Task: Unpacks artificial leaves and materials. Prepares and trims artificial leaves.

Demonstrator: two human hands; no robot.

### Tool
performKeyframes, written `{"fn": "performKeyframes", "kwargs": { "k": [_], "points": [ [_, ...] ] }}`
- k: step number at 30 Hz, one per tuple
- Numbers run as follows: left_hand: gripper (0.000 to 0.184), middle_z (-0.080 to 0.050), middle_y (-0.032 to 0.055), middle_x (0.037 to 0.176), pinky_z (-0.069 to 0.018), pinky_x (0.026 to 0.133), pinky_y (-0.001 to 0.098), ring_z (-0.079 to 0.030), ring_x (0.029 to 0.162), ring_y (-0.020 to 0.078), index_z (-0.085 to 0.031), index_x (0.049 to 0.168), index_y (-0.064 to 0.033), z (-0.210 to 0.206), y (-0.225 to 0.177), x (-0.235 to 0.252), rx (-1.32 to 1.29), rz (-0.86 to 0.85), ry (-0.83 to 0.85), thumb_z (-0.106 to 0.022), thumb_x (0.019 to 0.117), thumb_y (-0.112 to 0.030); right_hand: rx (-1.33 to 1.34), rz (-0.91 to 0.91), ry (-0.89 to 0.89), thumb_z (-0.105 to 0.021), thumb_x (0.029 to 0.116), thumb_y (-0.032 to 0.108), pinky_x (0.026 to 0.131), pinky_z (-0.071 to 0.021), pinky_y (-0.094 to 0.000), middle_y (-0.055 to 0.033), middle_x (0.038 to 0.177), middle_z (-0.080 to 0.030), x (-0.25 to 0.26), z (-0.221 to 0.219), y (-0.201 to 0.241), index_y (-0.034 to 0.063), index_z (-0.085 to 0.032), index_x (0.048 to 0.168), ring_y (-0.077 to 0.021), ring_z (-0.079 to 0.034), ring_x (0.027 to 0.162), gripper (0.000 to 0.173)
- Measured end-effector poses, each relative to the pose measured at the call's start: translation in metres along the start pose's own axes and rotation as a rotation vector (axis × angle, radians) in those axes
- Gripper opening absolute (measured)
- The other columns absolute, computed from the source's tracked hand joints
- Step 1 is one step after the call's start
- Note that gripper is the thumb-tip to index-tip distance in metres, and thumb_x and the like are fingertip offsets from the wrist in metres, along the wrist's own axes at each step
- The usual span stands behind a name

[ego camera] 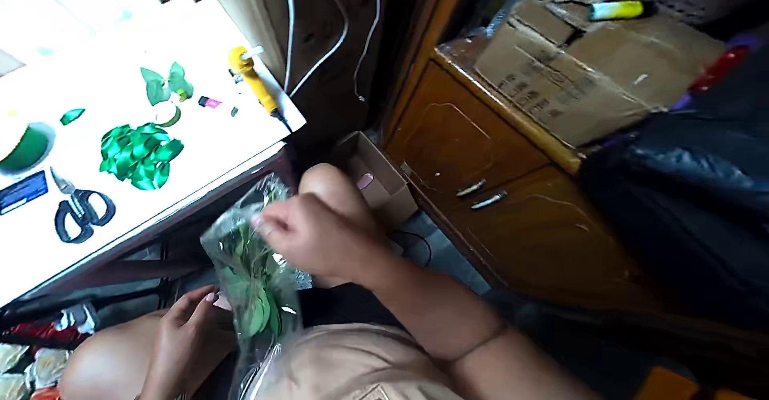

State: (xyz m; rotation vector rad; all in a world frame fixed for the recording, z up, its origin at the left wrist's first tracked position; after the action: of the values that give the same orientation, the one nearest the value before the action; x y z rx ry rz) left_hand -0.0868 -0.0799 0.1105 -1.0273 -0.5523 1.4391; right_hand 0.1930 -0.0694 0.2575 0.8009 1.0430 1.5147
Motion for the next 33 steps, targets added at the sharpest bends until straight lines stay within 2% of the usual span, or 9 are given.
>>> {"fn": "performKeyframes", "kwargs": {
  "k": [5, 10, 14, 20, 22, 24, 27, 31, 33],
  "points": [
    [0.027, -0.071, -0.0010, 0.104, -0.0556, 0.087, 0.0206, -0.067, 0.093, -0.0001, -0.066, 0.116, 0.0013, -0.009, -0.003, 0.000, -0.036, 0.001, 0.053, -0.054, 0.0987, -0.015, 0.027, 0.187, -0.467, -0.048, 0.1062, 0.011, 0.049, -0.0488, -0.0117, 0.0098, 0.073, -0.063, -0.072, 0.149, 0.021, 0.0026, -0.069, 0.101, 0.0079, -0.054, 0.055, 0.023],
    [0.033, -0.071, 0.0077, 0.113, -0.0572, 0.092, 0.0295, -0.069, 0.099, 0.0106, -0.065, 0.119, 0.0021, -0.020, 0.010, 0.005, -0.009, 0.030, 0.138, -0.058, 0.0969, -0.020, -0.008, -0.077, -0.729, -0.041, 0.1097, 0.022, 0.051, -0.0590, -0.0215, 0.0081, 0.073, -0.069, -0.102, 0.217, -0.055, 0.0063, -0.068, 0.104, -0.0016, -0.065, 0.055, 0.031],
    [0.033, -0.072, 0.0070, 0.113, -0.0563, 0.092, 0.0273, -0.069, 0.100, 0.0087, -0.067, 0.118, 0.0015, -0.026, 0.011, 0.008, 0.064, 0.018, 0.167, -0.059, 0.0963, -0.022, 0.084, -0.443, -0.683, -0.039, 0.1127, 0.029, 0.059, -0.0592, -0.0278, -0.0056, 0.081, -0.070, -0.070, 0.214, -0.171, -0.0020, -0.066, 0.117, -0.0097, -0.067, 0.060, 0.041],
    [0.031, -0.071, 0.0063, 0.114, -0.0563, 0.092, 0.0254, -0.069, 0.100, 0.0070, -0.068, 0.119, -0.0002, -0.034, 0.017, 0.011, 0.103, 0.046, 0.213, -0.060, 0.0969, -0.022, 0.252, -0.606, -0.607, -0.034, 0.1137, 0.031, 0.067, -0.0573, -0.0329, -0.0137, 0.096, -0.069, -0.029, 0.178, -0.317, -0.0031, -0.060, 0.130, -0.0160, -0.066, 0.070, 0.046],
    [0.033, -0.071, 0.0057, 0.115, -0.0560, 0.092, 0.0245, -0.069, 0.100, 0.0062, -0.068, 0.120, -0.0017, -0.037, 0.019, 0.012, 0.133, 0.060, 0.234, -0.061, 0.0971, -0.024, 0.061, -0.725, -0.487, -0.046, 0.1091, 0.017, 0.080, -0.0562, -0.0440, -0.0218, 0.112, -0.066, -0.023, 0.159, -0.359, -0.0026, -0.053, 0.140, -0.0277, -0.067, 0.087, 0.037],
    [0.034, -0.071, 0.0060, 0.116, -0.0561, 0.092, 0.0248, -0.069, 0.100, 0.0065, -0.067, 0.121, -0.0017, -0.041, 0.020, 0.012, 0.140, 0.072, 0.259, -0.060, 0.0980, -0.026, -0.191, -0.826, -0.308, -0.064, 0.0981, 0.006, 0.104, -0.0456, -0.0610, -0.0326, 0.134, -0.057, -0.018, 0.138, -0.391, -0.0062, -0.043, 0.149, -0.0459, -0.059, 0.121, 0.056],
    [0.036, -0.072, 0.0062, 0.116, -0.0560, 0.093, 0.0255, -0.069, 0.101, 0.0073, -0.067, 0.122, -0.0018, -0.047, 0.020, 0.012, 0.142, 0.090, 0.288, -0.060, 0.0975, -0.027, -0.424, -0.882, -0.133, -0.062, 0.0978, 0.008, 0.108, -0.0405, -0.0654, -0.0335, 0.138, -0.055, -0.014, 0.115, -0.409, -0.0080, -0.050, 0.141, -0.0491, -0.053, 0.131, 0.047],
    [0.036, -0.072, 0.0053, 0.116, -0.0552, 0.094, 0.0252, -0.069, 0.103, 0.0061, -0.068, 0.122, -0.0031, -0.048, 0.022, 0.012, 0.160, 0.115, 0.294, -0.061, 0.0976, -0.028, -0.190, -0.843, -0.185, -0.052, 0.1055, 0.015, 0.095, -0.0490, -0.0566, -0.0256, 0.112, -0.067, -0.001, 0.114, -0.398, -0.0062, -0.067, 0.119, -0.0370, -0.065, 0.106, 0.029],
    [0.035, -0.072, 0.0048, 0.116, -0.0550, 0.094, 0.0251, -0.069, 0.102, 0.0055, -0.068, 0.121, -0.0032, -0.050, 0.023, 0.013, 0.157, 0.130, 0.302, -0.061, 0.0973, -0.027, 0.119, -0.856, -0.355, -0.051, 0.1047, 0.016, 0.050, -0.0378, -0.0265, -0.0006, 0.066, -0.049, -0.005, 0.118, -0.398, 0.0052, -0.068, 0.099, -0.0091, -0.042, 0.052, 0.021]
  ]
}}
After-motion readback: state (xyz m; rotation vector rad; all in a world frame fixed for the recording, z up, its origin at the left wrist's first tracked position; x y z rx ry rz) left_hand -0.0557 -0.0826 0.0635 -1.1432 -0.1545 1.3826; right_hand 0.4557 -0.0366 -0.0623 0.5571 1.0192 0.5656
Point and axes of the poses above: each hand's wrist, its own x-axis towards the middle knuckle, its own z-axis out of the back of the hand, y = z × x, the point moved 9 cm from there along x, towards the middle knuckle
